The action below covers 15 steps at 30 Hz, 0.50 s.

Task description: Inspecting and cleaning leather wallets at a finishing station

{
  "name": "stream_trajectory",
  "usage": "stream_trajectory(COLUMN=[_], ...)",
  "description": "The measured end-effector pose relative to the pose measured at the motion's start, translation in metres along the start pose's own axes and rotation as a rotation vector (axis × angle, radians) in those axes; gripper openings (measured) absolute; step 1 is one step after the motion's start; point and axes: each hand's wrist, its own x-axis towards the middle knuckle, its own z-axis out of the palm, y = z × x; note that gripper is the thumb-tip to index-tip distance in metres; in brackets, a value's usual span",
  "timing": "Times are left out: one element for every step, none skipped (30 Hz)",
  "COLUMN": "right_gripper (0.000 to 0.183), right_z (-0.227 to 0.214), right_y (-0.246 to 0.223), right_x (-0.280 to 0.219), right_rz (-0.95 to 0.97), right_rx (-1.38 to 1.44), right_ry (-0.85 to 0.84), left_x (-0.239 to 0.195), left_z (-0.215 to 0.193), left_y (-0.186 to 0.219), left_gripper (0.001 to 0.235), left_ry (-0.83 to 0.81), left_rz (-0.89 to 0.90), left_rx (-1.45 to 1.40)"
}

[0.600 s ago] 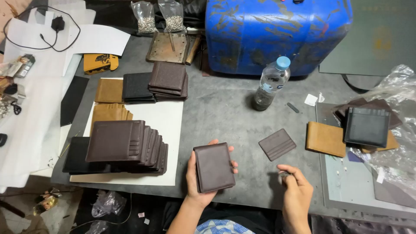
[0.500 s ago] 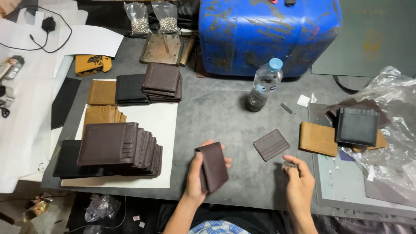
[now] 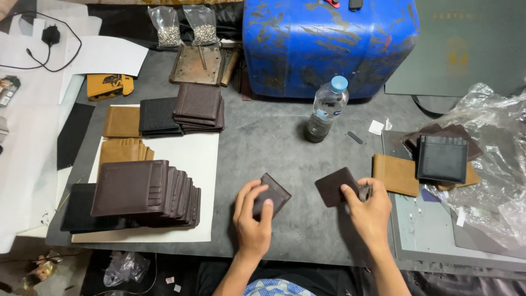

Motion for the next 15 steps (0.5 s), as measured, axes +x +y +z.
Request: stream_trajectory(right_gripper=[0.030, 0.023, 0.024, 0.024, 0.019, 0.018, 0.018, 0.010, 0.007, 0.007, 0.017, 0.027, 0.027, 0.034, 0.041], right_z=[0.004, 0.008, 0.010, 0.018, 0.025, 0.033, 0.036, 0.039, 0.043, 0.041, 0.039, 0.036, 0.035, 0.033, 0.031], right_y=[0.000, 0.001, 0.004, 0.001, -0.002, -0.005, -0.014, -0.023, -0.034, -0.031, -0.028, -0.025, -0.026, -0.027, -0.027], right_x=[-0.014, -0.028, -0.045, -0.060, -0.076, -0.092, -0.105, -0.119, -0.130, -0.129, -0.130, -0.131, -0.130, -0.129, -0.128], right_rz=[-0.005, -0.178, -0.346, -0.344, -0.518, -0.692, -0.691, -0.813, -0.939, -0.945, -0.816, -0.685, -0.686, -0.593, -0.495], right_rx=[0.003, 0.129, 0.250, 0.248, 0.258, 0.267, 0.266, 0.307, 0.353, 0.356, 0.421, 0.483, 0.485, 0.422, 0.354], right_ry=[0.000, 0.065, 0.130, 0.127, 0.115, 0.101, 0.097, -0.044, -0.187, -0.189, -0.262, -0.333, -0.335, -0.160, 0.013], left_x=[-0.004, -0.008, -0.015, -0.017, -0.019, -0.021, -0.018, -0.015, -0.008, 0.000, 0.006, 0.013, 0.010, 0.008, 0.005], left_z=[0.001, 0.003, 0.004, 0.007, 0.010, 0.013, 0.011, 0.009, 0.008, 0.005, 0.000, -0.004, -0.006, -0.008, -0.009], left_y=[0.001, 0.001, 0.002, 0.007, 0.011, 0.016, 0.027, 0.038, 0.048, 0.052, 0.057, 0.061, 0.057, 0.052, 0.048], left_gripper=[0.027, 0.025, 0.024, 0.024, 0.043, 0.073, 0.073, 0.073, 0.074, 0.074, 0.076, 0.078, 0.078, 0.086, 0.094], left_ry=[0.004, 0.041, 0.073, 0.073, -0.124, -0.326, -0.323, -0.331, -0.332, -0.328, -0.199, -0.066, -0.062, -0.086, -0.110], left_rz=[0.004, -0.142, -0.294, -0.297, -0.379, -0.459, -0.463, -0.659, -0.850, -0.843, -1.021, -1.200, -1.198, -1.146, -1.096], left_rx=[0.001, -0.148, -0.296, -0.294, -0.656, -1.016, -1.015, -1.166, -1.315, -1.314, -1.357, -1.394, -1.393, -1.419, -1.445])
